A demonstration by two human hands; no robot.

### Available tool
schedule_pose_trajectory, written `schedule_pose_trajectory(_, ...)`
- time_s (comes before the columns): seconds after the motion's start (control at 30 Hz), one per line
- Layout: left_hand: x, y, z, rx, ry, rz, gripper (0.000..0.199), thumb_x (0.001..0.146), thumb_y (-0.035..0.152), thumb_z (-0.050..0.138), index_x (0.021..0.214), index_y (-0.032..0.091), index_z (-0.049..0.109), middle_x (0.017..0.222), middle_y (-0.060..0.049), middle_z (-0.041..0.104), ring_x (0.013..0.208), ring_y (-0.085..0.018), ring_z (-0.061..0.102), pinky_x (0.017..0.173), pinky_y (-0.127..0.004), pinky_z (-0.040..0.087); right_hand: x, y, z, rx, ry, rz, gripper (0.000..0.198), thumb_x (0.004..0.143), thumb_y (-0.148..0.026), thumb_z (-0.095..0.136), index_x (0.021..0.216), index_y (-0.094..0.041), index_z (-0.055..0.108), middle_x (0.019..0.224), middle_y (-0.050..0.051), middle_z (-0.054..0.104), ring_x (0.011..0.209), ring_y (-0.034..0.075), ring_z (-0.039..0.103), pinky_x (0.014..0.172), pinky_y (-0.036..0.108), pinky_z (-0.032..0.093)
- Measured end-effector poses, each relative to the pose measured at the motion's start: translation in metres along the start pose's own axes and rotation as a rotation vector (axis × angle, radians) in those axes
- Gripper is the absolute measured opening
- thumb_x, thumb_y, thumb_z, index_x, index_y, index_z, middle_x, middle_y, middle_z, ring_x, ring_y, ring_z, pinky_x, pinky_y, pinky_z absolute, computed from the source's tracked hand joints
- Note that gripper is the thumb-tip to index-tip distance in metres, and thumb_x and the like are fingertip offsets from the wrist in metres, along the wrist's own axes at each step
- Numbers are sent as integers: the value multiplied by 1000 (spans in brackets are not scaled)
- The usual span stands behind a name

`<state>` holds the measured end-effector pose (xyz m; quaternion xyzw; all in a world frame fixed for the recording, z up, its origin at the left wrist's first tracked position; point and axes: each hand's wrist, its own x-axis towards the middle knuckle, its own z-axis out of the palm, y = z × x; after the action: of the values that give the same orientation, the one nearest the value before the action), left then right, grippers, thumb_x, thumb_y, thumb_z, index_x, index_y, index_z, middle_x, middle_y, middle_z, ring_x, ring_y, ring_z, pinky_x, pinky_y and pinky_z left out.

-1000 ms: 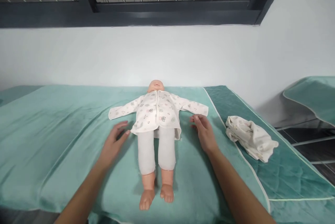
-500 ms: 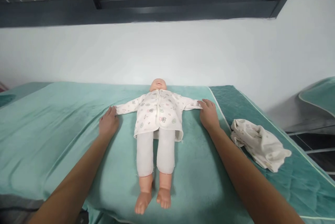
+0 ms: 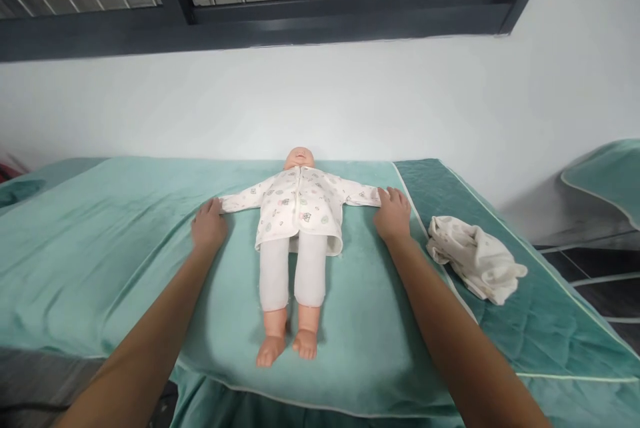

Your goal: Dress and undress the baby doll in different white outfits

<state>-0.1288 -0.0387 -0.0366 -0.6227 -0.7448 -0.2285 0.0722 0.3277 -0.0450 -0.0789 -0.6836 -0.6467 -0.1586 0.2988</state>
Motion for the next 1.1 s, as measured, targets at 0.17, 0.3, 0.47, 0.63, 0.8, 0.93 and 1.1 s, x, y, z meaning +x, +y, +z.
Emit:
schedule_pose_trajectory(0.17,-24,17,-6,-12,83,188,60,81,6,42,140,14,48,148,-16,44,137,-34,38,107,-51,36,-29,-45,-34,352,-45,-150,57,81,-15,51,138,-20,50,143,16,46,135,33,38,111,56,33)
schedule_pose_trajectory(0.3,-46,35,-15,-84,126,270,52,81,8,42,131,14,54,138,-14,54,130,-32,45,103,-46,39,-56,-77,-59,870,-217,-160,54,89,-31,55,141,-33,42,148,8,40,138,26,38,108,48,41)
schedule_pose_trajectory(0.47,-75,59,-21,-229,-63,369,35,85,18,47,118,18,57,118,-11,64,111,-28,58,93,-40,45,-73,-98,-68,863,-231,-151,59,84,-36,64,140,-31,44,135,10,47,123,26,48,100,45,46)
schedule_pose_trajectory(0.63,-92,67,-21,-367,-158,276,29,84,24,51,112,18,54,112,-13,65,107,-29,59,92,-42,46,-73,-100,-61,722,-230,-47,53,82,-20,54,134,-26,50,91,2,51,75,18,52,75,36,50)
schedule_pose_trajectory(0.8,-98,63,-24,-540,-219,265,37,82,29,55,117,18,51,119,-12,63,109,-29,58,95,-43,44,-74,-97,-66,656,-132,-84,55,73,-7,44,123,-24,60,81,1,45,73,18,50,70,33,46)
schedule_pose_trajectory(0.93,-101,60,-23,-624,-214,270,35,82,32,57,114,20,52,118,-10,63,108,-27,58,94,-41,44,-75,-98,-70,655,-109,-93,53,73,-5,43,118,-25,64,86,4,48,77,19,53,72,34,47)
schedule_pose_trajectory(1.1,-104,60,-24,-571,-214,268,28,85,34,53,111,21,55,114,-9,65,105,-27,58,91,-39,43,-74,-99,-69,678,-111,-109,51,76,-6,42,117,-25,66,85,3,48,77,19,53,71,33,47)
